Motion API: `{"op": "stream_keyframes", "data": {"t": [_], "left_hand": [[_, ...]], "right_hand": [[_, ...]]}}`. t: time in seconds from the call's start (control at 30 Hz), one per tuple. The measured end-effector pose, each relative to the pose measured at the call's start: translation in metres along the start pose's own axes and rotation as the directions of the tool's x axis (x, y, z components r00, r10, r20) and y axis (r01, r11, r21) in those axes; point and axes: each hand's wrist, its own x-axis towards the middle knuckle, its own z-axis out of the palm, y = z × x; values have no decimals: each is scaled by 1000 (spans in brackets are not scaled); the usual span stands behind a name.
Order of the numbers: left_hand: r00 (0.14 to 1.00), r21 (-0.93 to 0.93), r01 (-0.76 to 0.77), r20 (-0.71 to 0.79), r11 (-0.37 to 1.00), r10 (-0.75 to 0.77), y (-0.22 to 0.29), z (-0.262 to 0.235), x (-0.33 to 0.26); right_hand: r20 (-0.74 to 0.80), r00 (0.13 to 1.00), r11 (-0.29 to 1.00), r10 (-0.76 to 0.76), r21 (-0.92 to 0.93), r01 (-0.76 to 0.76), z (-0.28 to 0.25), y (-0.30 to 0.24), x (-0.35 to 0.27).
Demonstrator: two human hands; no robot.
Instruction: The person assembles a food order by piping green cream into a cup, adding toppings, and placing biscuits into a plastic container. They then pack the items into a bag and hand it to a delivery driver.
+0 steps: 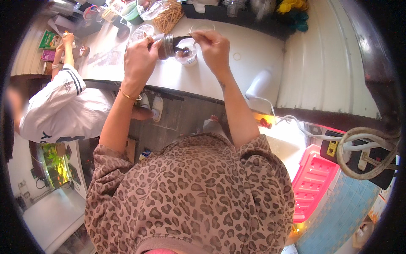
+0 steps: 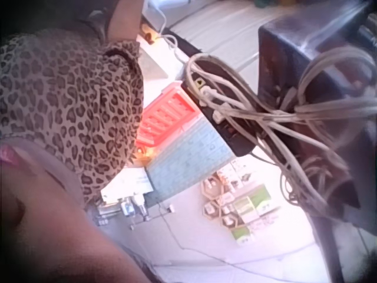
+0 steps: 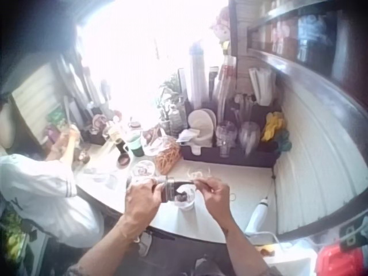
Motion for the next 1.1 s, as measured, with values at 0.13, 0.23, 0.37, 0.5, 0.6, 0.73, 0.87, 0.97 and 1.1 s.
{"op": "stream_keyframes", "data": {"t": [0.13,0.23,0.37,0.5,0.6,0.73,0.87,0.97,1.1], "left_hand": [[999,48,-34,5,998,33,0,3,-1],[999,13,-34,20,999,33,-1,4,-3],[992,52,-128,15,990,127,-5,7,-6],[974,126,-216,-42,968,223,-12,18,-7],[958,124,-273,-56,954,281,-13,18,-9],[928,96,-364,-47,926,370,-9,21,-14],[889,140,-450,-31,882,458,-6,23,-19],[851,164,-512,-35,844,523,-8,25,-19],[846,31,-526,-80,850,527,-17,17,-13]], "right_hand": [[8,1000,1000,27,4,-27,0,3,-6],[-6,999,998,52,28,-51,3,6,-11],[-39,994,994,100,47,-99,6,12,-18],[-57,965,945,257,225,-239,7,11,-25],[-51,946,902,320,323,-288,6,16,-30],[-33,943,853,331,437,-284,7,26,-38],[-36,946,850,322,452,-272,8,42,-51],[-61,937,829,344,489,-272,9,45,-57],[-115,976,930,184,342,-135,9,37,-64]]}}
